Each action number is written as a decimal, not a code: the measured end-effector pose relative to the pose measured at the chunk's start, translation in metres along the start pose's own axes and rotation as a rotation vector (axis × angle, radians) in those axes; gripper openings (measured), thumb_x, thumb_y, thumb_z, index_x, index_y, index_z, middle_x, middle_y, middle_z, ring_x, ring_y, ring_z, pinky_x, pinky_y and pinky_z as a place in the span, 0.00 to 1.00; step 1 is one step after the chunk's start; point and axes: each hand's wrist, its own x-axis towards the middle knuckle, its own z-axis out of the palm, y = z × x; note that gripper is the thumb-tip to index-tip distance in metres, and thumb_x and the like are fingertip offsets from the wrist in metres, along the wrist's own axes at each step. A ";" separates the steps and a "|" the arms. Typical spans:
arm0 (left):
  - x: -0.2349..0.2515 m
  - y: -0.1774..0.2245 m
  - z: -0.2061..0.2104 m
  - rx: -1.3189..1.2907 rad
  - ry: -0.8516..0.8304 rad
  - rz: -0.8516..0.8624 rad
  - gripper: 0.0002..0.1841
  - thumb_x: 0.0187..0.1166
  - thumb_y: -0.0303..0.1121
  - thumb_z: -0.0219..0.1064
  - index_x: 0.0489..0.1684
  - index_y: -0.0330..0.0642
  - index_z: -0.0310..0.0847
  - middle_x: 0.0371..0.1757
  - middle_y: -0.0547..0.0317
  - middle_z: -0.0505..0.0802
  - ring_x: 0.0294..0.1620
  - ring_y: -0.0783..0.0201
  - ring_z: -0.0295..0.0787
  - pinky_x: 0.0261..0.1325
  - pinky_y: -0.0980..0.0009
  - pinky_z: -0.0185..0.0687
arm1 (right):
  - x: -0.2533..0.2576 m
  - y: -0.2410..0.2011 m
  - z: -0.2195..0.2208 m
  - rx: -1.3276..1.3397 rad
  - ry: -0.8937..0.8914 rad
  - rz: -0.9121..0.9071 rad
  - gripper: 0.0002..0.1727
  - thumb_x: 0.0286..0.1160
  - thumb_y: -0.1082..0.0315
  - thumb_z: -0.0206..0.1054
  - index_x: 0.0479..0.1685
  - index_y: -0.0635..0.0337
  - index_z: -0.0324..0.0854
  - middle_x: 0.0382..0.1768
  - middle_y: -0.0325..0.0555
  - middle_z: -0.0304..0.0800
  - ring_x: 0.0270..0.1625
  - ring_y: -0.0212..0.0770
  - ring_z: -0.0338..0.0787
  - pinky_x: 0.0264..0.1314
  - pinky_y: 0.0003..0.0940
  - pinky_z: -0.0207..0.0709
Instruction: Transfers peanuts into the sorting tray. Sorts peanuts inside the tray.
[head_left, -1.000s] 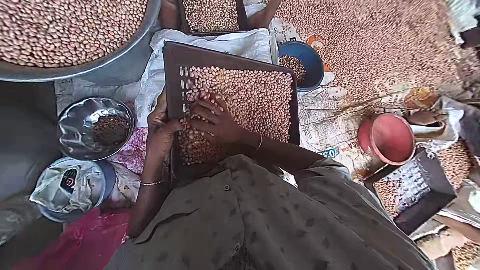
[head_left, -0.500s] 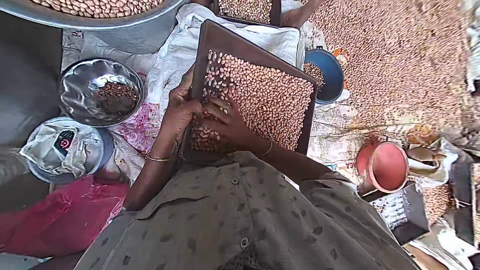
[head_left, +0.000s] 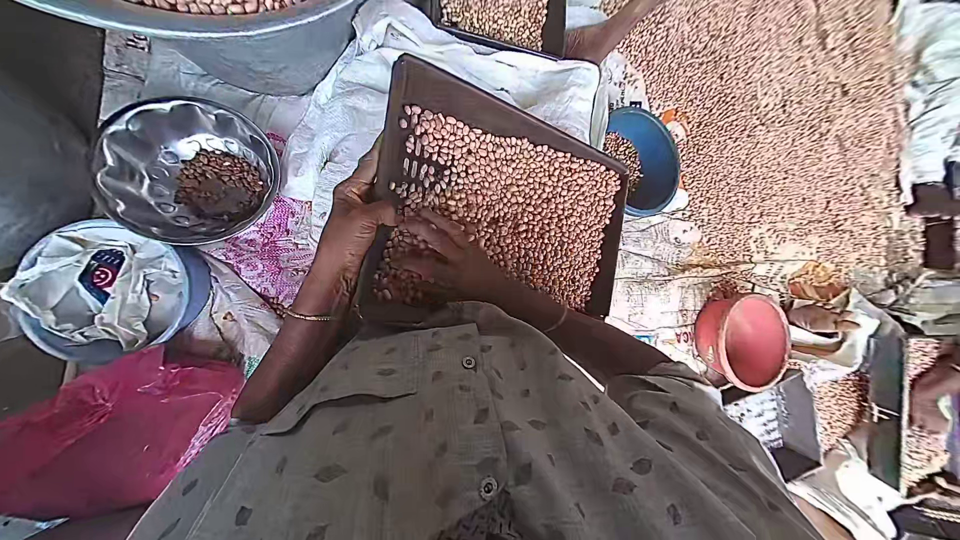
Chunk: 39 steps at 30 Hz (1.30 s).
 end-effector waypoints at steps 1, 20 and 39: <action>0.000 0.012 0.010 0.030 -0.040 0.044 0.50 0.57 0.06 0.55 0.93 0.38 0.51 0.83 0.60 0.78 0.70 0.78 0.82 0.72 0.80 0.79 | 0.018 -0.002 -0.001 -0.041 0.062 -0.061 0.18 0.70 0.58 0.73 0.59 0.45 0.90 0.75 0.63 0.81 0.85 0.70 0.68 0.79 0.75 0.58; -0.016 0.021 0.019 0.060 -0.018 0.001 0.52 0.56 0.08 0.56 0.93 0.55 0.58 0.74 0.65 0.85 0.49 0.81 0.87 0.45 0.85 0.82 | 0.049 0.011 -0.006 -0.225 0.236 0.022 0.10 0.60 0.67 0.72 0.39 0.58 0.91 0.62 0.58 0.90 0.76 0.65 0.80 0.79 0.74 0.60; -0.007 -0.044 -0.072 0.071 0.155 -0.217 0.31 0.63 0.26 0.55 0.74 0.48 0.69 0.48 0.77 0.92 0.43 0.87 0.89 0.45 0.86 0.86 | -0.150 0.007 -0.127 0.776 0.799 1.218 0.31 0.94 0.49 0.38 0.76 0.63 0.73 0.57 0.41 0.93 0.57 0.28 0.92 0.63 0.30 0.87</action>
